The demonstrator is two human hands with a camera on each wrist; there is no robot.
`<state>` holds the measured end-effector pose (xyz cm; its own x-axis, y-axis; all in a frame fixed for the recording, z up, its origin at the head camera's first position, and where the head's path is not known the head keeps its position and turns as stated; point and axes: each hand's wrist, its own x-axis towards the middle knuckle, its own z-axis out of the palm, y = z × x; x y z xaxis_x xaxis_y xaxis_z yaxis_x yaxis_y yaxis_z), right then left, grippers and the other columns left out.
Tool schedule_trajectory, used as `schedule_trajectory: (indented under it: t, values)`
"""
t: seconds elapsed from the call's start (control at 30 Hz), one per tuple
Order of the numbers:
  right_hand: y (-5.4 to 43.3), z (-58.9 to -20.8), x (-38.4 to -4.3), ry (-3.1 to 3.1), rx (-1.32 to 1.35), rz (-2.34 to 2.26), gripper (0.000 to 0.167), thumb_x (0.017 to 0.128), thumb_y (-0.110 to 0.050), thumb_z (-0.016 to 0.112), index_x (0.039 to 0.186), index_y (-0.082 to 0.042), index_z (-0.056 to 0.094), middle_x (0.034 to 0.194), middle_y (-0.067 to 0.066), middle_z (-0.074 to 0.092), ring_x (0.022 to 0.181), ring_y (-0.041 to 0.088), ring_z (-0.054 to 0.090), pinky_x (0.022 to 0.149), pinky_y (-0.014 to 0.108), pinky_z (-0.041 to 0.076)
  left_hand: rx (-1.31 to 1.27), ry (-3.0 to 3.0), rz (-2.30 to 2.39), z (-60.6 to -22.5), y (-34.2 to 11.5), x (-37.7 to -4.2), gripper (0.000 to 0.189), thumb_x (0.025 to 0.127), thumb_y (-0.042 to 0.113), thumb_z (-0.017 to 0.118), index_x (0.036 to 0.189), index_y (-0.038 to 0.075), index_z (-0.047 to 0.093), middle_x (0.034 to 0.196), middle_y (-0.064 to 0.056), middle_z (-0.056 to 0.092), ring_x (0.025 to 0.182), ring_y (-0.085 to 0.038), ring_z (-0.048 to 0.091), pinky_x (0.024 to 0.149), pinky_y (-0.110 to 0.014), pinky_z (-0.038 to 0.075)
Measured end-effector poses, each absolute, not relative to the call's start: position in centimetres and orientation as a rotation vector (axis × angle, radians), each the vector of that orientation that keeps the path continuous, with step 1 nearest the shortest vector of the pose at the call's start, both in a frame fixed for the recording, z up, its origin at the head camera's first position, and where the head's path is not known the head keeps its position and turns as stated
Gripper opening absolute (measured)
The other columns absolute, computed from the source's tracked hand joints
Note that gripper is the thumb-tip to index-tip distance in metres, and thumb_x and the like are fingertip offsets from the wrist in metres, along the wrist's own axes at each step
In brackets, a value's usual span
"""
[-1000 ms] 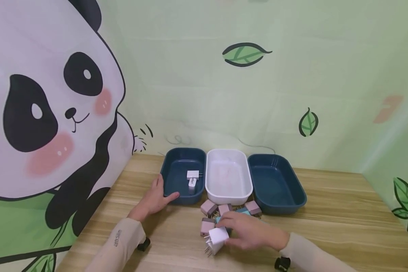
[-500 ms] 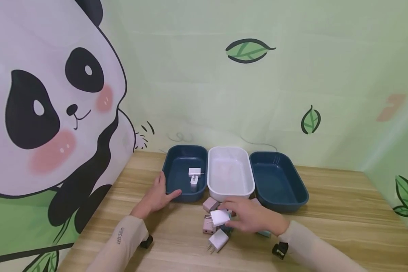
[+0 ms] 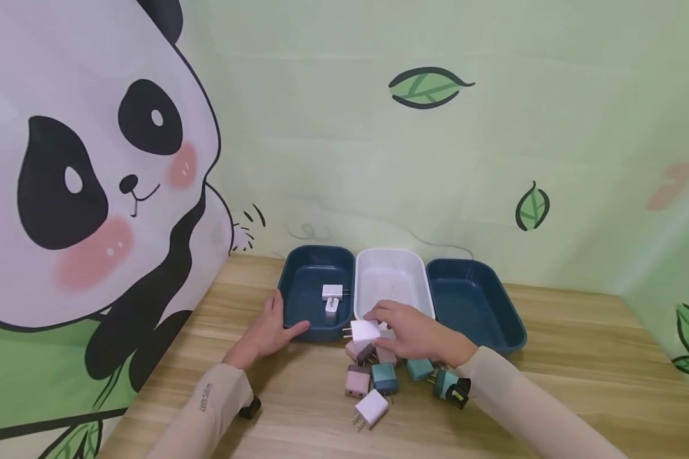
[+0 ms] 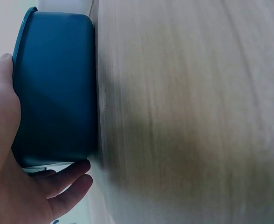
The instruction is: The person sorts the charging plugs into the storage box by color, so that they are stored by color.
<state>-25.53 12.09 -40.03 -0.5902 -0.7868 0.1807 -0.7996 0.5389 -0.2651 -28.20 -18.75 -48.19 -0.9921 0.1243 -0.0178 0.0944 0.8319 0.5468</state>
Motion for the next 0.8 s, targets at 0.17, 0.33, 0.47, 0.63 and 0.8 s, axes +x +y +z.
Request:
schedule_trajectory:
  t: [0.17,0.33,0.47,0.63,0.8]
  values:
    - [10.9,-39.3,-26.5,-2.74,1.368,0.469,0.039,0.088,-0.027,0.068,0.121,-0.008,0.06,0.114,0.002,0.06,0.097,0.013,0.055,0.085,0.027,0.048,0.171,2.957,0.87,-48.2,-18.6,-28.2,0.112,0.083,0.06,0.061,0.148,-0.005,-0.003,0.151,-0.03,0.01,0.131,-0.043,0.031,0.105,-0.053,0.03]
    - [9.8,-39.1,-27.5,-2.802,1.318,0.492,0.04,0.087,-0.027,0.069,0.122,-0.009,0.06,0.116,0.003,0.059,0.099,0.017,0.056,0.087,0.029,0.049,0.138,2.939,0.88,-48.0,-18.6,-28.1,0.113,0.082,0.061,0.061,0.149,-0.003,-0.003,0.152,-0.028,0.009,0.132,-0.042,0.03,0.105,-0.053,0.029]
    - [8.9,-39.2,-28.5,-2.816,1.264,0.446,0.039,0.087,-0.026,0.069,0.121,-0.008,0.061,0.116,0.005,0.06,0.098,0.017,0.056,0.087,0.03,0.048,0.155,2.945,0.88,-47.7,-18.6,-28.0,0.112,0.083,0.059,0.061,0.148,-0.005,-0.003,0.151,-0.029,0.01,0.132,-0.042,0.03,0.105,-0.054,0.029]
    - [7.7,-38.8,-29.7,-2.838,1.213,0.402,0.041,0.087,-0.026,0.069,0.122,-0.007,0.06,0.117,0.007,0.06,0.098,0.017,0.055,0.09,0.032,0.047,0.173,2.952,0.884,-47.6,-18.6,-28.0,0.11,0.084,0.057,0.061,0.148,-0.006,-0.002,0.151,-0.029,0.011,0.132,-0.043,0.03,0.105,-0.053,0.029]
    - [6.7,-38.5,-30.5,-2.84,1.223,0.388,0.041,0.088,-0.027,0.068,0.123,-0.007,0.06,0.117,0.007,0.059,0.1,0.017,0.054,0.091,0.031,0.046,0.182,2.945,0.88,-47.8,-18.8,-28.0,0.111,0.083,0.059,0.061,0.148,-0.006,-0.002,0.151,-0.029,0.009,0.133,-0.043,0.029,0.105,-0.053,0.028]
